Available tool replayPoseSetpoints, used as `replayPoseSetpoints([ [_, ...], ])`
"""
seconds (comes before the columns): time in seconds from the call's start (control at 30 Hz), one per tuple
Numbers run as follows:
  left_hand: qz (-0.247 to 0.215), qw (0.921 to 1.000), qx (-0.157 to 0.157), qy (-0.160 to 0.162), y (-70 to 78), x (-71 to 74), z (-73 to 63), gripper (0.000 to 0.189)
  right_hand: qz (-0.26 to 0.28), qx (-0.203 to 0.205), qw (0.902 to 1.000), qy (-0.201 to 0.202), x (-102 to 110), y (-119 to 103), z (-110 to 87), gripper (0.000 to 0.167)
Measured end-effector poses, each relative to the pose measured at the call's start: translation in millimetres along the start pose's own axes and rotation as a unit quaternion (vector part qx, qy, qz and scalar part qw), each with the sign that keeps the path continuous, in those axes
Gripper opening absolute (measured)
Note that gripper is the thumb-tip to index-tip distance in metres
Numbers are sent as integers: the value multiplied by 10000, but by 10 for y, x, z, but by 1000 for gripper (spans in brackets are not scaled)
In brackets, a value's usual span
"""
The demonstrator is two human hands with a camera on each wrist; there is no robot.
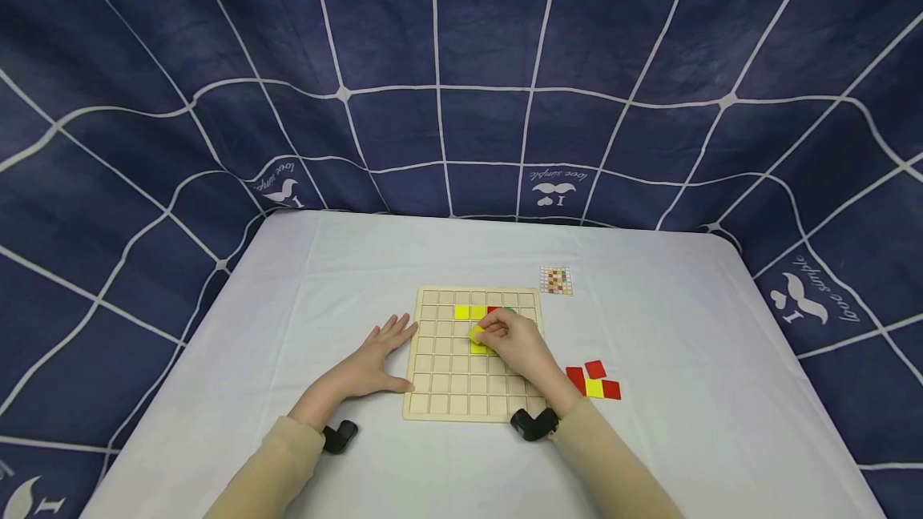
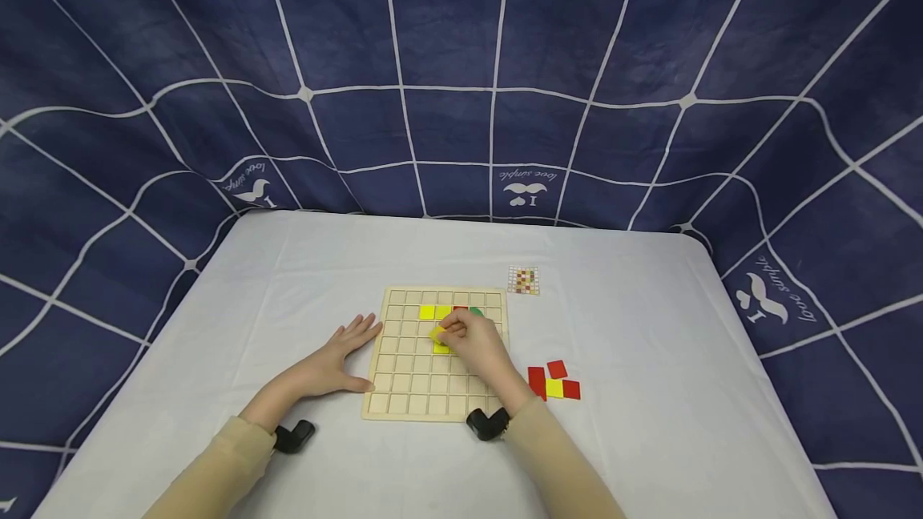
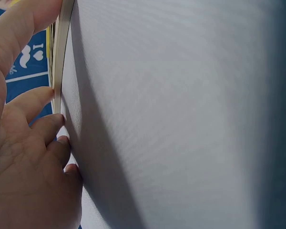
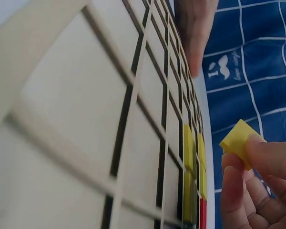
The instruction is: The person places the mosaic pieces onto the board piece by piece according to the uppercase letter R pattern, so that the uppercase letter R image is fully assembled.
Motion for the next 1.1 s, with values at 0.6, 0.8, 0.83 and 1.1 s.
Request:
replayPoseSetpoints([
  [0.6, 41, 10000, 4, 0, -15, 1, 5, 104, -697, 583, 9949, -426, -216, -104, 73, 4],
  [0.8, 33, 10000, 33, -4, 6, 19, -4, 103, -1067, 710, 9909, -406, -244, -117, 103, 6],
  [0.83, 34, 10000, 37, -7, 6, 20, -5, 103, -1105, 705, 9905, -421, -249, -121, 108, 6],
  [1.1, 33, 10000, 9, -38, -7, 8, 2, 103, -1379, 850, 9864, -283, -278, -128, 113, 5],
])
Point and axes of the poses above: each hand's wrist, its own z-axis towards the middle knuckle, its own x-axis out of the back of the hand, y = z × x, the point moved 1 cm from there along z, towards the middle knuckle, and after that the axes turned 5 degrees about y, right-handed, at the moved point
